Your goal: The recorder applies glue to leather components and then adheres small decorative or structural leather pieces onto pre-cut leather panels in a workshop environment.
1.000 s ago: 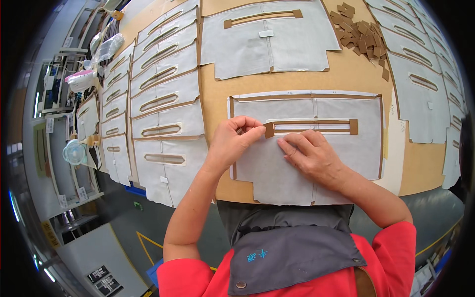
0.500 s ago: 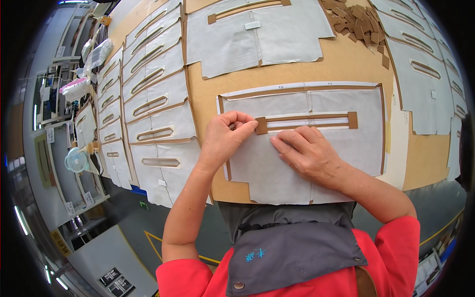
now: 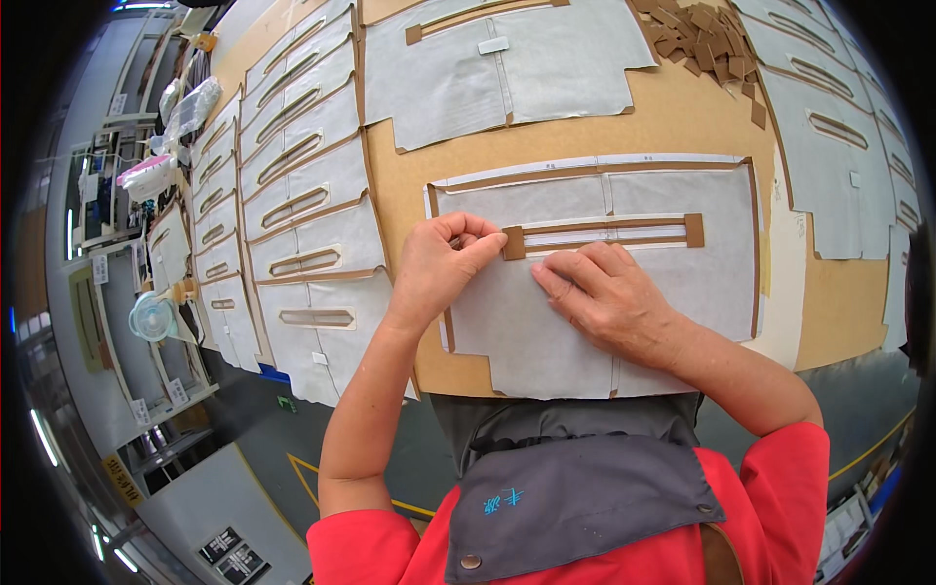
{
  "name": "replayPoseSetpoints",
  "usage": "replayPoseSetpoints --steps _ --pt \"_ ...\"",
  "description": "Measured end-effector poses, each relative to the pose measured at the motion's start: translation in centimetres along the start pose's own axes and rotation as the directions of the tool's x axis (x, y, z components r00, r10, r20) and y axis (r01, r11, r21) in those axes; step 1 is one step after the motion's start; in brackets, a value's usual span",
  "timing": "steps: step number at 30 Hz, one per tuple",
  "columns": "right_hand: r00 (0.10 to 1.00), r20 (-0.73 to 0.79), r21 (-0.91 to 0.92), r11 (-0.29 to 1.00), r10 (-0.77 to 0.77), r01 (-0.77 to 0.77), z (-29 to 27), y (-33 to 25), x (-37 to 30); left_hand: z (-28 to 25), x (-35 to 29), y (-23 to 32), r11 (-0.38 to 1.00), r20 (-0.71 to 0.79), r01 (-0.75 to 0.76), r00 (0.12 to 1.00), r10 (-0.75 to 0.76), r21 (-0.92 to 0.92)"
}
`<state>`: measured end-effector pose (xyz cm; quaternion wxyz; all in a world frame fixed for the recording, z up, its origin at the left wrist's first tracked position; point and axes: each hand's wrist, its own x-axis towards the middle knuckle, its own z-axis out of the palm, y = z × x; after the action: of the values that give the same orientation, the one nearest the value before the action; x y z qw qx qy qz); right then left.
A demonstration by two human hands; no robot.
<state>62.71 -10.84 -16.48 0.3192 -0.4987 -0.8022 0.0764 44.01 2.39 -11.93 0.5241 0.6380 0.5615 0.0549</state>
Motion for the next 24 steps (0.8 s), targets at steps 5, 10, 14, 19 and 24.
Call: replayPoseSetpoints --steps 5,10,14,19,24 --pt "1.000 -0.012 0.002 1.000 -0.001 0.001 0.10 -0.01 0.02 0.03 0.06 -0.11 1.000 -0.009 -0.001 1.000 0.001 0.002" --pt "1.000 -0.019 -0.001 1.000 -0.002 0.002 0.13 0.01 -0.03 -0.04 0.21 -0.03 1.000 -0.008 -0.011 1.000 0.011 0.019" --pt "1.000 -0.017 -0.002 1.000 -0.009 0.009 0.23 0.10 -0.05 -0.02 0.14 -0.08 1.000 -0.021 -0.009 1.000 0.009 0.021" --pt "1.000 -0.006 0.043 0.999 0.015 -0.015 -0.24 -0.20 0.14 0.10 0.12 0.04 0.999 -0.026 -0.020 0.999 0.021 0.039" --pt "0.995 0.072 -0.001 0.998 0.064 -0.065 -0.07 -0.72 0.62 0.12 0.36 -0.62 0.998 -0.030 -0.052 0.998 0.053 0.031"
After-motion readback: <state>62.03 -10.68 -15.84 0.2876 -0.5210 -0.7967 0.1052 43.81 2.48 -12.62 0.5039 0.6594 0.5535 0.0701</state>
